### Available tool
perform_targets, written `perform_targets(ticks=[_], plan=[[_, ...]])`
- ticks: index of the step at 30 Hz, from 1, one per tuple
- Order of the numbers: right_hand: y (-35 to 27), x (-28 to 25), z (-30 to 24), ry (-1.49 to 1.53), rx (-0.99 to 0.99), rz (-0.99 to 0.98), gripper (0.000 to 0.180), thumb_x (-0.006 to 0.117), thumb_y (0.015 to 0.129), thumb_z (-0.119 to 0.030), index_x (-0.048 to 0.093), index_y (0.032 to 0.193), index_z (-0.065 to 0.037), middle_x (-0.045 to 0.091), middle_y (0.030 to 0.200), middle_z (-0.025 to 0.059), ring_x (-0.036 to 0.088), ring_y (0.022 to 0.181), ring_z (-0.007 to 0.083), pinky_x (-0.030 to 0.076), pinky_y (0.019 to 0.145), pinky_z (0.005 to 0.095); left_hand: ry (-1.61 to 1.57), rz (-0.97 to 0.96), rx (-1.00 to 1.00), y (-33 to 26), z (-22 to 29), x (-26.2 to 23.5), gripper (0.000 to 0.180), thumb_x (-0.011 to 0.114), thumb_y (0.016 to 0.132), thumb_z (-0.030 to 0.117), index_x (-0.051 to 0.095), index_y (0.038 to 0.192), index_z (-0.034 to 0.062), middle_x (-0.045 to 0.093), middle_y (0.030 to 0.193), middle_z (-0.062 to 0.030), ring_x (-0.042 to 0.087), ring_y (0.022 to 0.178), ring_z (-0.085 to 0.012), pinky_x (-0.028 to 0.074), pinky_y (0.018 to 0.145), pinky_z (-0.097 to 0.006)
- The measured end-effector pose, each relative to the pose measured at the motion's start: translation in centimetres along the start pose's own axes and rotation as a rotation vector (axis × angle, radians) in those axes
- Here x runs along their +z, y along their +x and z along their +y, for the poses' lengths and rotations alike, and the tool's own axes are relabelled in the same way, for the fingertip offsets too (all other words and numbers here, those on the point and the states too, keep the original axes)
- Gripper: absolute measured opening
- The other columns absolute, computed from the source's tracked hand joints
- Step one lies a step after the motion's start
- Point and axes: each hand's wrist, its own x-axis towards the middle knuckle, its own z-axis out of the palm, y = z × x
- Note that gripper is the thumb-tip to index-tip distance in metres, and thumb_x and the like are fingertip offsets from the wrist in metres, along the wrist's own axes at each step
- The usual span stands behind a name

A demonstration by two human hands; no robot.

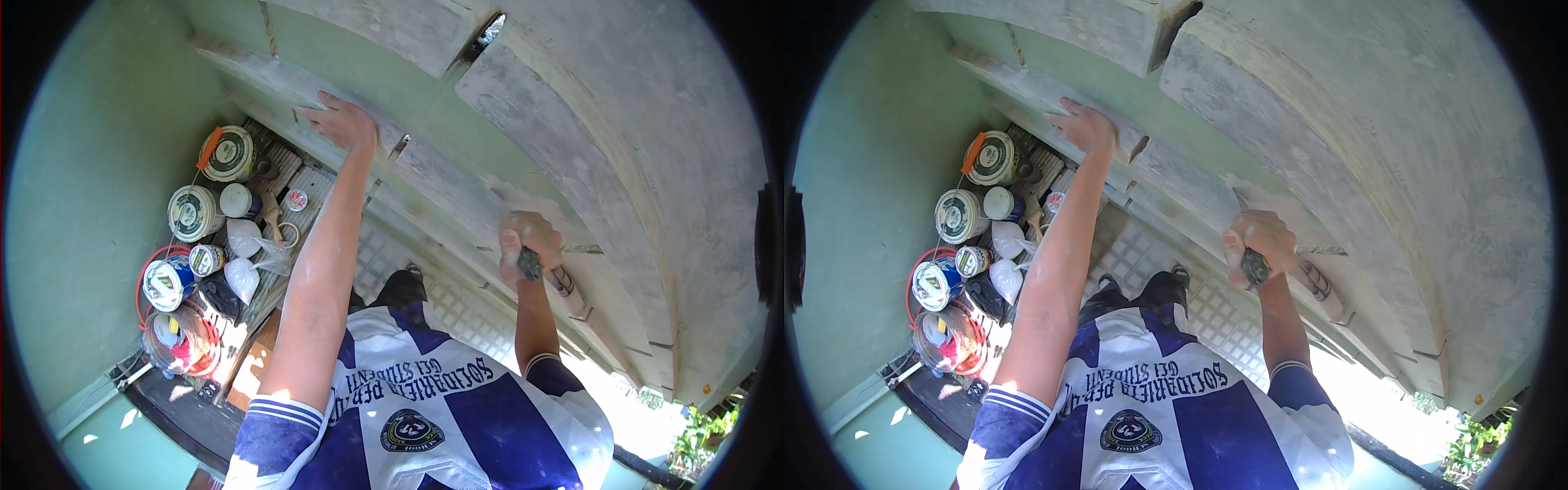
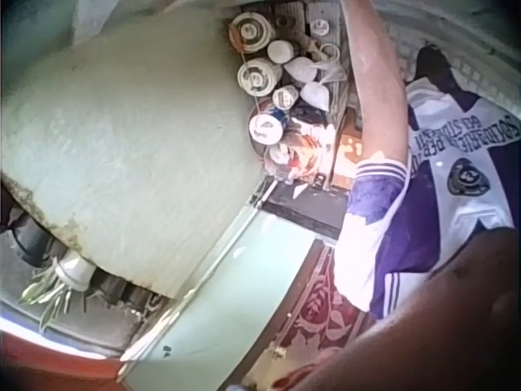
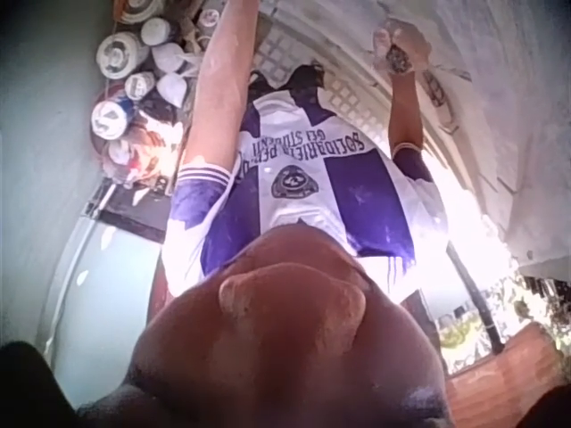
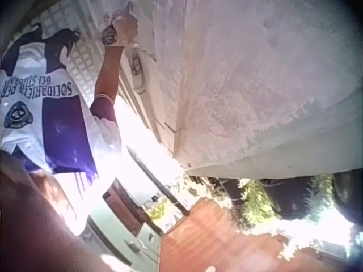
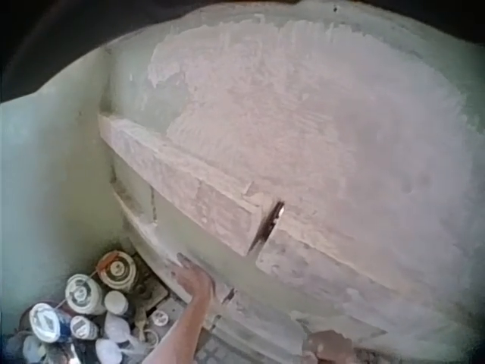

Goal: The recorder uses a putty knife to scrape old paint and finish off a wooden beam.

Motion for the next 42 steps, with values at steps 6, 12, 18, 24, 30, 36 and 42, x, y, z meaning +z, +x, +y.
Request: perform_targets(ticks=[6, 12, 18, 24, 30, 36, 42], plan=[[0.6, 0.1, 0.3, -0.006, -0.061, 0.008, 0.038, 0.062, 0.086, 0.001, 0.036, 0.058, -0.005, 0.047, 0.052, 0.0057, 0.046, 0.04, 0.0196, 0.041, 0.042, 0.03, -0.012, -0.028, -0.022, -0.4, 0.3, -0.4, 0.072, 0.027, 0.105, 0.048, 0.007, 0.155, -0.0003, 0.035, 0.145, -0.0303, 0.044, 0.125, -0.0482, 0.042, 0.099, -0.056], [0.6, 0.1, 0.5, -0.038, -0.019, -0.049, 0.037, 0.061, 0.084, 0.003, 0.035, 0.058, -0.005, 0.044, 0.052, 0.0055, 0.043, 0.039, 0.0196, 0.039, 0.041, 0.0301, -0.008, -0.021, -0.014, -0.4, 0.2, -0.2, 0.073, 0.028, 0.105, 0.048, 0.007, 0.155, -0.0008, 0.034, 0.146, -0.0311, 0.044, 0.125, -0.0481, 0.041, 0.101, -0.056], [1.0, 0.9, 0.2, 0.005, -0.079, -0.003, 0.035, 0.062, 0.076, 0.009, 0.037, 0.056, -0.004, 0.037, 0.05, 0.0056, 0.04, 0.039, 0.0211, 0.032, 0.039, 0.0312, 0.0, -0.016, -0.013, -0.3, 0.1, -0.2, 0.073, 0.029, 0.105, 0.048, 0.007, 0.155, -0.0007, 0.034, 0.146, -0.0312, 0.044, 0.126, -0.0483, 0.04, 0.101, -0.056], [0.7, 0.6, 0.3, -0.063, 0.012, -0.059, 0.036, 0.06, 0.081, 0.005, 0.036, 0.056, -0.005, 0.043, 0.051, 0.0061, 0.045, 0.04, 0.021, 0.041, 0.043, 0.0314, -0.004, -0.019, -0.017, -0.2, 0.1, -0.1, 0.074, 0.029, 0.105, 0.048, 0.007, 0.155, -0.0014, 0.034, 0.146, -0.0317, 0.044, 0.125, -0.0487, 0.041, 0.101, -0.056], [1.2, 0.5, 0.2, -0.09, -0.041, -0.111, 0.031, 0.061, 0.079, 0.005, 0.042, 0.056, -0.004, 0.042, 0.051, 0.0069, 0.045, 0.04, 0.023, 0.04, 0.043, 0.0315, -0.016, -0.018, -0.011, -0.3, 0.2, -0.3, 0.073, 0.029, 0.105, 0.048, 0.008, 0.155, -0.0013, 0.035, 0.145, -0.0304, 0.044, 0.125, -0.0484, 0.041, 0.1, -0.057], [0.0, 0.9, 0.6, -0.232, -0.007, -0.143, 0.032, 0.062, 0.079, 0.004, 0.042, 0.056, -0.004, 0.043, 0.052, 0.0067, 0.046, 0.041, 0.023, 0.04, 0.043, 0.0319, -0.024, -0.025, -0.033, -0.9, 0.7, -0.6, 0.073, 0.029, 0.105, 0.048, 0.011, 0.154, -0.0032, 0.033, 0.147, -0.0299, 0.042, 0.129, -0.0473, 0.039, 0.103, -0.055], [0.4, 0.9, 0.4, -0.031, -0.029, -0.135, 0.027, 0.061, 0.079, 0.004, 0.046, 0.058, -0.002, 0.046, 0.053, 0.0068, 0.046, 0.041, 0.0217, 0.039, 0.042, 0.032, -0.045, -0.034, -0.046, -0.8, 1.1, -1.0, 0.073, 0.03, 0.105, 0.047, 0.013, 0.153, -0.005, 0.032, 0.15, -0.0304, 0.039, 0.133, -0.0466, 0.036, 0.107, -0.054]])
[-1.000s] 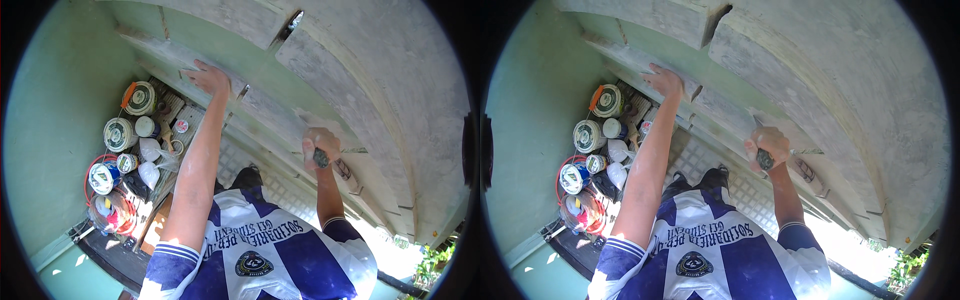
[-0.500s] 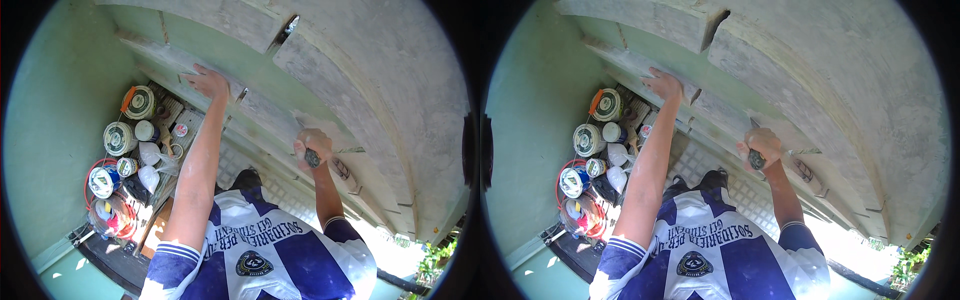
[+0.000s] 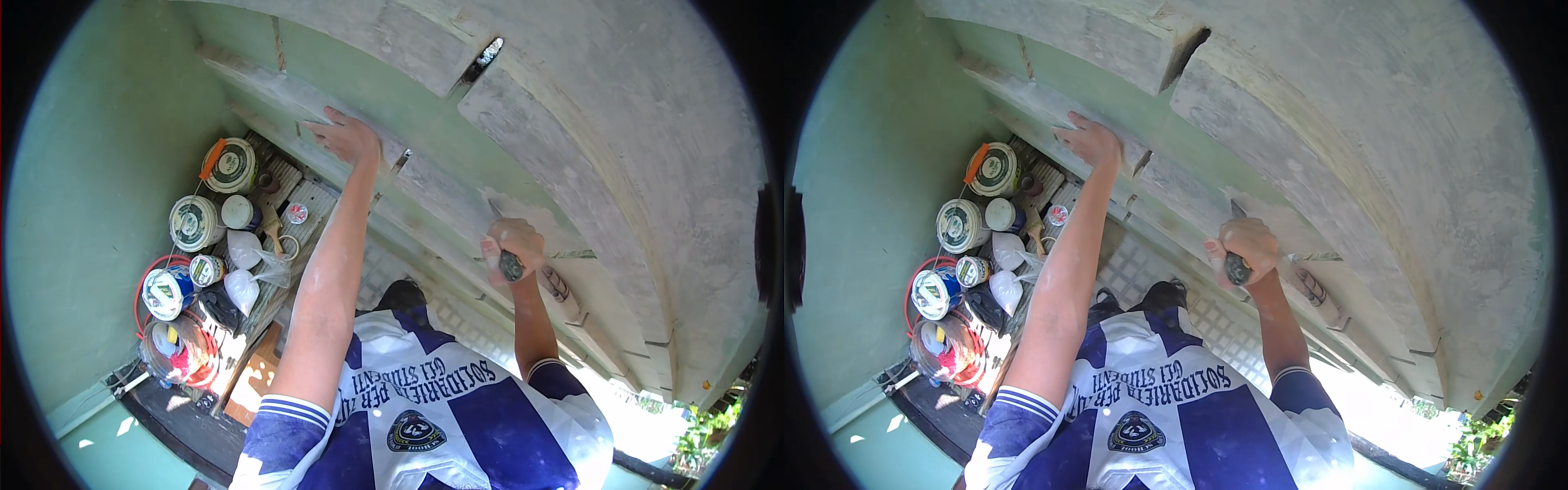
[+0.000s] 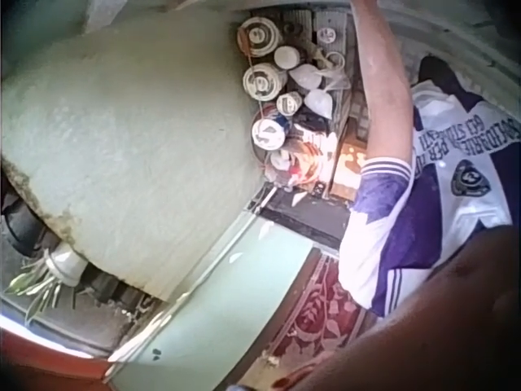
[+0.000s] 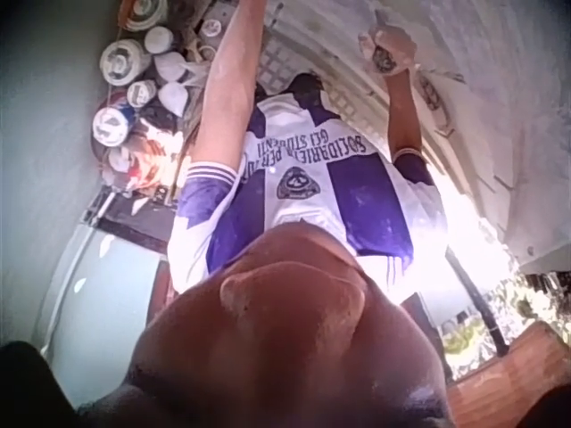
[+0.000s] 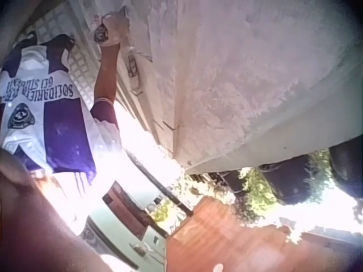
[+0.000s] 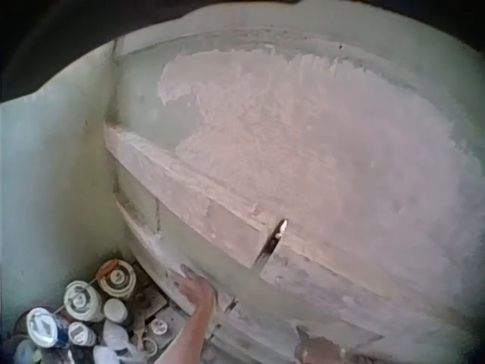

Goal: The recorder uses a putty knife to scrape old paint and finish off a wooden beam.

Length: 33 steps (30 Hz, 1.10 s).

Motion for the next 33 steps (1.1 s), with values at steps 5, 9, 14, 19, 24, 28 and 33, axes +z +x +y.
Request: perform_targets(ticks=[5, 9, 14, 19, 24, 28, 33], plan=[[-0.3, 0.5, 0.6, -0.188, 0.057, 0.017, 0.028, 0.06, 0.078, 0.005, 0.044, 0.057, -0.003, 0.045, 0.052, 0.0062, 0.045, 0.041, 0.0208, 0.038, 0.041, 0.0307, -0.006, 0.004, -0.006, 0.0, -0.1, 0.2, 0.072, 0.03, 0.105, 0.047, 0.014, 0.153, -0.0049, 0.032, 0.149, -0.0306, 0.039, 0.133, -0.0469, 0.036, 0.107, -0.054], [0.2, 0.3, -0.1, 0.03, 0.01, 0.051, 0.033, 0.065, 0.074, 0.007, 0.04, 0.055, -0.005, 0.038, 0.052, 0.0062, 0.037, 0.038, 0.0221, 0.03, 0.039, 0.0311, 0.03, 0.019, 0.032, 0.5, -0.8, 0.7, 0.073, 0.028, 0.105, 0.048, 0.008, 0.155, -0.0015, 0.033, 0.147, -0.0292, 0.043, 0.127, -0.047, 0.041, 0.102, -0.055], [0.8, -0.2, -0.4, 0.085, -0.004, 0.091, 0.032, 0.064, 0.075, 0.007, 0.041, 0.057, -0.005, 0.039, 0.052, 0.0057, 0.039, 0.038, 0.0217, 0.031, 0.039, 0.0301, -0.013, 0.006, 0.001, -0.2, 0.1, 0.1, 0.073, 0.03, 0.105, 0.048, 0.013, 0.153, -0.0049, 0.031, 0.15, -0.0301, 0.038, 0.134, -0.0465, 0.036, 0.108, -0.054], [0.4, 0.0, 0.1, -0.103, 0.038, 0.071, 0.03, 0.06, 0.082, 0.001, 0.043, 0.058, -0.003, 0.048, 0.052, 0.007, 0.048, 0.042, 0.0201, 0.041, 0.043, 0.0307, 0.006, 0.007, -0.008, 0.0, -0.1, 0.2, 0.074, 0.03, 0.104, 0.048, 0.013, 0.153, -0.004, 0.031, 0.151, -0.0299, 0.038, 0.134, -0.0463, 0.036, 0.108, -0.054], [0.5, 1.1, 0.6, -0.127, 0.035, 0.154, 0.031, 0.064, 0.074, 0.008, 0.042, 0.057, -0.005, 0.04, 0.052, 0.007, 0.043, 0.04, 0.0221, 0.035, 0.041, 0.0308, 0.046, 0.044, 0.012, 0.5, -0.8, 0.6, 0.072, 0.03, 0.105, 0.049, 0.011, 0.155, 0.0009, 0.036, 0.145, -0.0268, 0.045, 0.125, -0.0462, 0.043, 0.098, -0.056], [0.8, 1.2, -0.1, 0.09, -0.052, 0.14, 0.028, 0.063, 0.073, 0.009, 0.044, 0.059, -0.004, 0.041, 0.053, 0.0066, 0.046, 0.041, 0.0215, 0.039, 0.042, 0.0311, 0.06, 0.062, 0.026, 0.8, -1.0, 1.0, 0.072, 0.03, 0.105, 0.048, 0.011, 0.155, 0.0008, 0.037, 0.144, -0.0267, 0.046, 0.123, -0.0465, 0.044, 0.097, -0.056], [1.5, 0.7, 0.2, 0.08, -0.031, 0.142, 0.027, 0.063, 0.075, 0.008, 0.045, 0.059, -0.004, 0.044, 0.053, 0.0051, 0.046, 0.041, 0.0203, 0.039, 0.041, 0.0301, 0.041, 0.044, 0.017, 0.6, -0.9, 0.8, 0.072, 0.031, 0.105, 0.048, 0.012, 0.155, 0.0004, 0.038, 0.144, -0.0271, 0.046, 0.124, -0.0468, 0.043, 0.098, -0.056]])
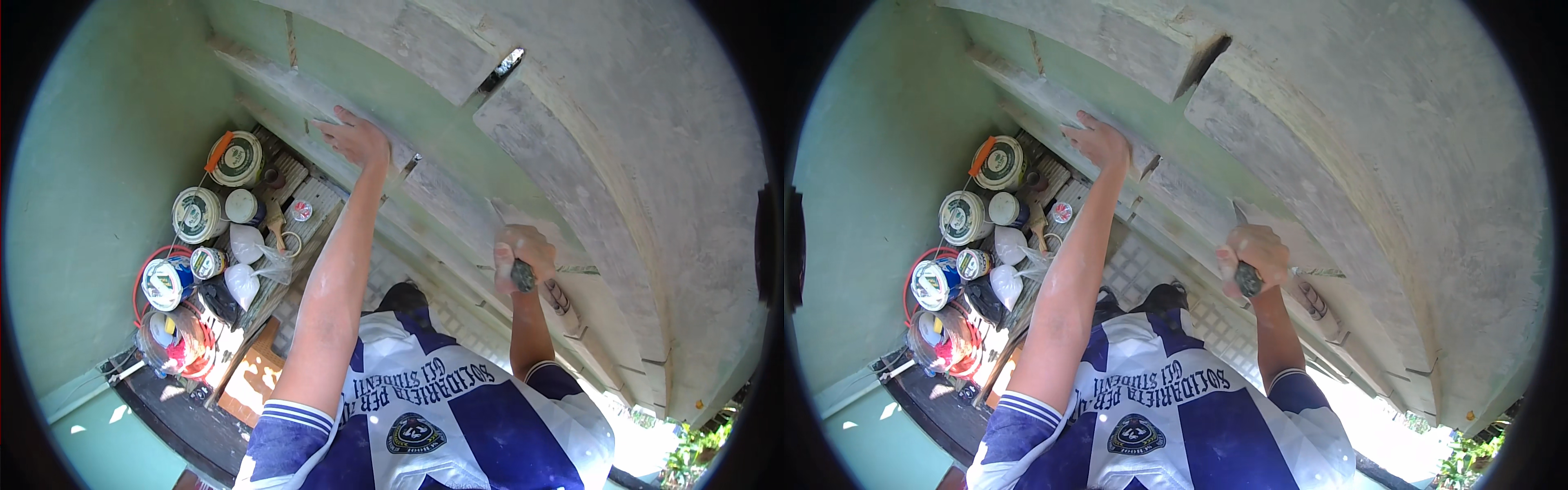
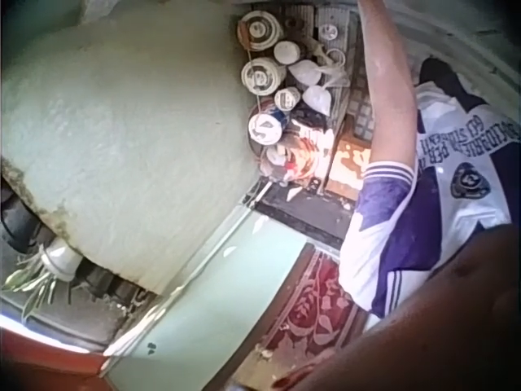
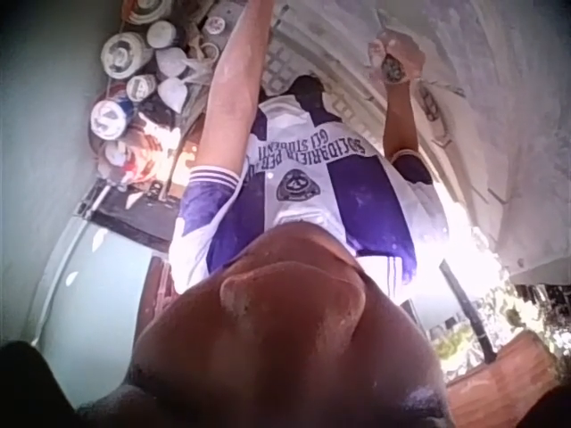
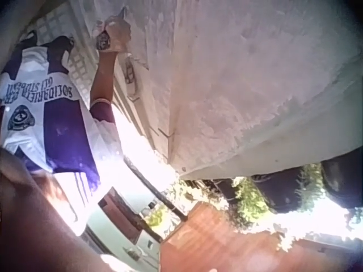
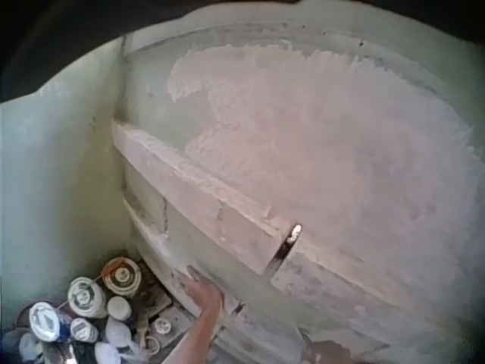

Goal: The recorder uses a putty knife to scrape old paint and finish off a wooden beam.

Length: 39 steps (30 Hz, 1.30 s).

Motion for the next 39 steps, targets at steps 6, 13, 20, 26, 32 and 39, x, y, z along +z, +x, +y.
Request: perform_targets(ticks=[6, 13, 20, 26, 32, 39], plan=[[-0.4, -0.1, 0.0, -0.09, -0.016, -0.025, 0.027, 0.062, 0.08, 0.004, 0.047, 0.06, -0.004, 0.055, 0.056, 0.0079, 0.054, 0.044, 0.0213, 0.047, 0.047, 0.0315, 0.0, 0.012, 0.011, -0.1, 0.2, -0.1, 0.071, 0.031, 0.105, 0.047, 0.012, 0.155, 0.0, 0.038, 0.144, -0.027, 0.045, 0.124, -0.0469, 0.042, 0.099, -0.056], [-1.0, 0.4, 0.6, -0.104, 0.043, -0.072, 0.031, 0.069, 0.075, 0.004, 0.044, 0.059, -0.005, 0.047, 0.054, 0.008, 0.048, 0.043, 0.0253, 0.041, 0.044, 0.0324, 0.002, -0.007, 0.003, -0.3, 0.1, 0.0, 0.071, 0.03, 0.105, 0.047, 0.011, 0.155, 0.0003, 0.037, 0.144, -0.0268, 0.045, 0.125, -0.0469, 0.042, 0.099, -0.056], [-0.9, 0.2, 0.1, -0.195, 0.086, -0.043, 0.026, 0.068, 0.071, 0.006, 0.047, 0.059, -0.005, 0.047, 0.055, 0.0088, 0.051, 0.045, 0.0256, 0.042, 0.047, 0.0332, -0.002, -0.007, 0.001, -0.2, 0.1, -0.3, 0.071, 0.029, 0.105, 0.048, 0.01, 0.155, -0.0001, 0.036, 0.144, -0.0279, 0.045, 0.125, -0.047, 0.042, 0.099, -0.056], [-0.3, -0.1, -0.2, -0.131, 0.084, -0.028, 0.025, 0.065, 0.071, 0.007, 0.046, 0.058, -0.003, 0.047, 0.055, 0.0078, 0.049, 0.044, 0.0238, 0.04, 0.044, 0.0322, -0.042, -0.049, -0.005, -0.5, 0.6, -0.6, 0.074, 0.028, 0.104, 0.049, 0.013, 0.153, -0.0053, 0.029, 0.15, -0.0317, 0.037, 0.134, -0.0473, 0.035, 0.108, -0.053], [-0.6, -0.4, -0.6, -0.13, 0.083, -0.084, 0.027, 0.064, 0.075, 0.005, 0.045, 0.058, -0.004, 0.047, 0.053, 0.0078, 0.049, 0.043, 0.0224, 0.04, 0.044, 0.0315, -0.051, -0.024, -0.003, -0.2, 0.4, -0.5, 0.073, 0.029, 0.105, 0.047, 0.015, 0.152, -0.0059, 0.031, 0.149, -0.0324, 0.038, 0.134, -0.0476, 0.036, 0.108, -0.053], [-0.8, -0.5, -0.3, -0.08, 0.006, -0.081, 0.03, 0.065, 0.079, 0.003, 0.043, 0.06, -0.006, 0.048, 0.055, 0.0053, 0.046, 0.04, 0.0192, 0.039, 0.039, 0.0312, -0.056, -0.034, 0.028, -0.5, 0.4, -0.5, 0.073, 0.03, 0.105, 0.046, 0.015, 0.151, -0.0085, 0.032, 0.148, -0.0343, 0.039, 0.133, -0.0478, 0.037, 0.107, -0.053]])
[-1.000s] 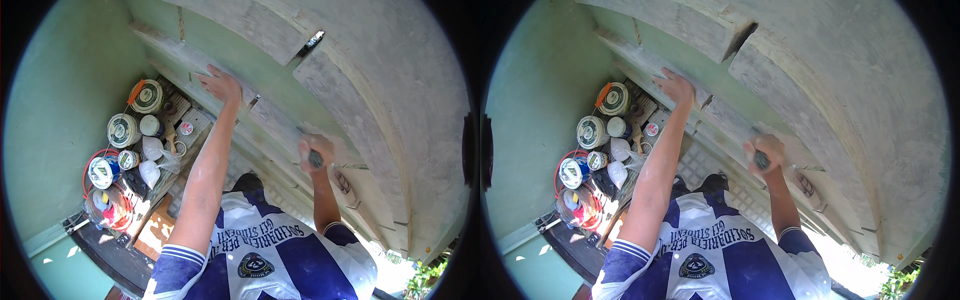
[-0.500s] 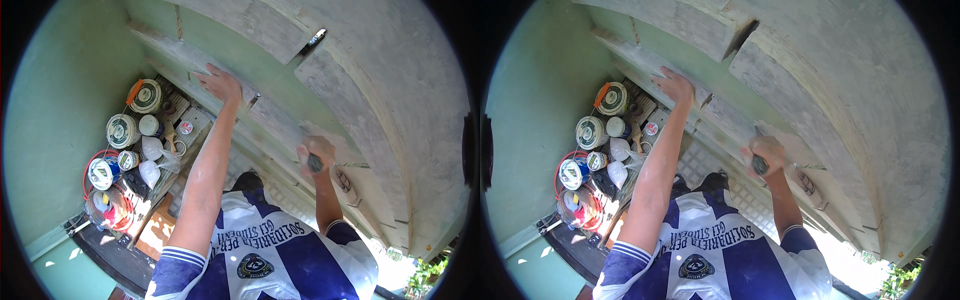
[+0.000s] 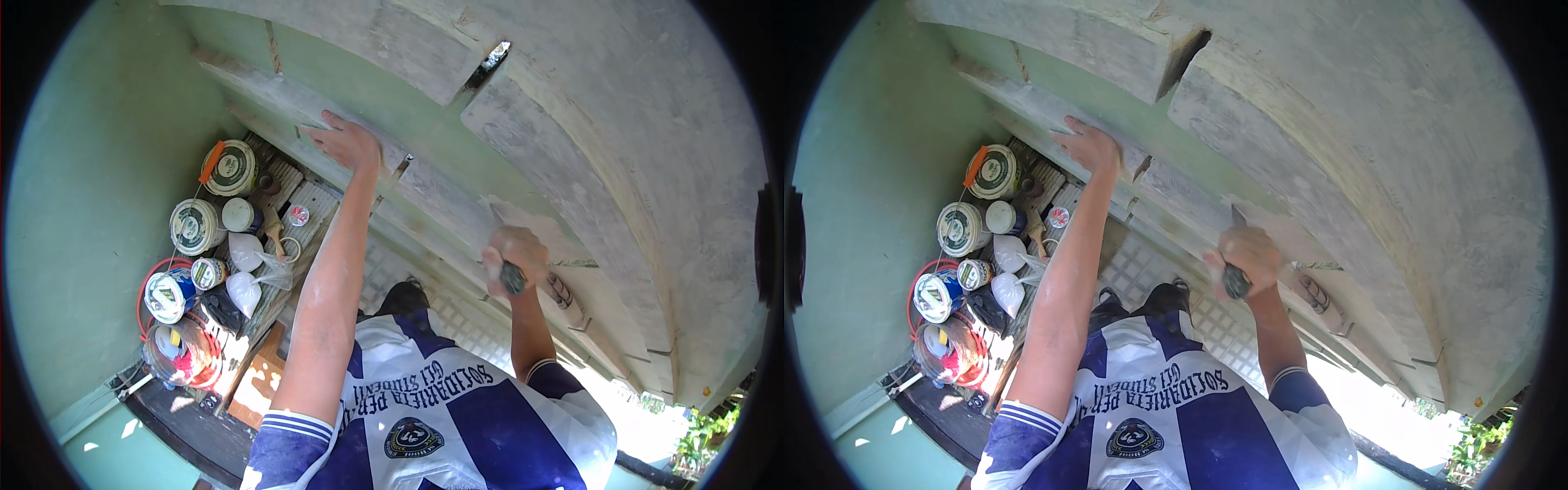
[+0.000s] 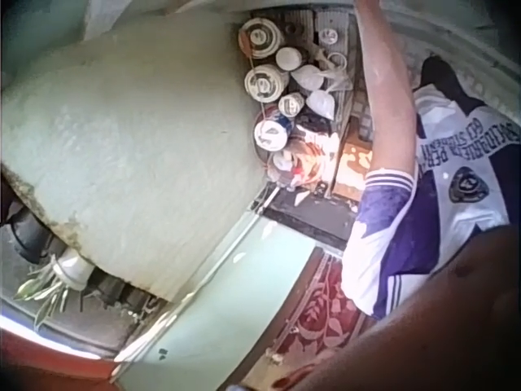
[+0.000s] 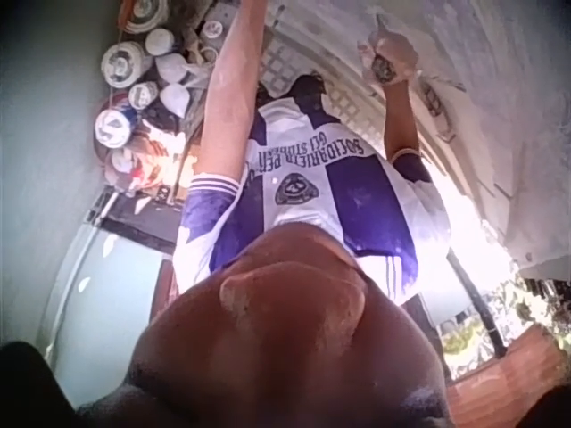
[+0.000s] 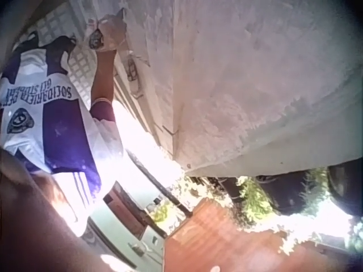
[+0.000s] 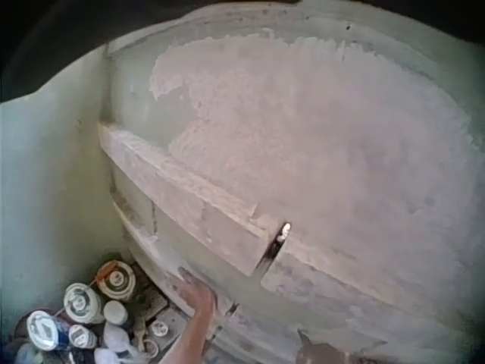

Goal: The recorder uses a putty knife to scrape old paint and finish off a wooden beam.

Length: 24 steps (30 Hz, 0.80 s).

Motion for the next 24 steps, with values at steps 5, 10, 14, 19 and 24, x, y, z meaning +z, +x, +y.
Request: perform_targets(ticks=[5, 10, 14, 19, 24], plan=[[-0.9, 0.5, 0.6, -0.038, 0.025, 0.007, 0.031, 0.066, 0.076, 0.006, 0.042, 0.059, -0.005, 0.04, 0.053, 0.0057, 0.042, 0.04, 0.0216, 0.034, 0.04, 0.0324, 0.007, 0.027, 0.051, 0.5, -0.8, 0.5, 0.072, 0.03, 0.105, 0.047, 0.012, 0.153, -0.004, 0.034, 0.145, -0.0329, 0.044, 0.125, -0.0494, 0.04, 0.101, -0.056], [-0.9, 0.1, 0.1, -0.066, 0.041, -0.001, 0.03, 0.063, 0.076, 0.006, 0.042, 0.059, -0.005, 0.043, 0.052, 0.004, 0.044, 0.039, 0.0203, 0.036, 0.039, 0.0314, -0.013, 0.027, 0.028, 1.0, -0.9, 0.3, 0.073, 0.03, 0.105, 0.048, 0.012, 0.153, -0.0047, 0.033, 0.146, -0.0334, 0.043, 0.127, -0.0496, 0.039, 0.102, -0.056], [-1.2, -0.4, 0.1, -0.083, 0.074, 0.0, 0.03, 0.064, 0.077, 0.005, 0.041, 0.059, -0.005, 0.042, 0.052, 0.0062, 0.042, 0.039, 0.022, 0.034, 0.039, 0.0325, -0.004, -0.002, 0.032, 0.7, -0.7, 0.8, 0.074, 0.029, 0.105, 0.048, 0.013, 0.153, -0.005, 0.032, 0.146, -0.0347, 0.042, 0.128, -0.0497, 0.039, 0.104, -0.056], [-2.6, 0.7, 0.2, -0.109, 0.138, 0.015, 0.04, 0.073, 0.077, 0.0, 0.039, 0.056, -0.005, 0.033, 0.051, 0.0063, 0.037, 0.04, 0.0253, 0.028, 0.04, 0.0356, -0.062, 0.0, 0.025, 1.2, -1.4, 0.7, 0.074, 0.03, 0.105, 0.048, 0.014, 0.152, -0.007, 0.034, 0.145, -0.0369, 0.041, 0.129, -0.0504, 0.038, 0.104, -0.056], [-4.5, -0.6, -2.1, -0.352, 0.117, 0.089, 0.027, 0.075, 0.082, -0.019, 0.054, 0.078, -0.002, 0.053, 0.078, 0.0108, 0.053, 0.066, 0.0257, 0.045, 0.059, 0.0329, -0.096, -0.008, 0.065, -0.1, -0.5, 0.3, 0.074, 0.029, 0.105, 0.047, 0.015, 0.15, -0.0093, 0.039, 0.14, -0.0389, 0.046, 0.123, -0.0529, 0.04, 0.101, -0.059]])
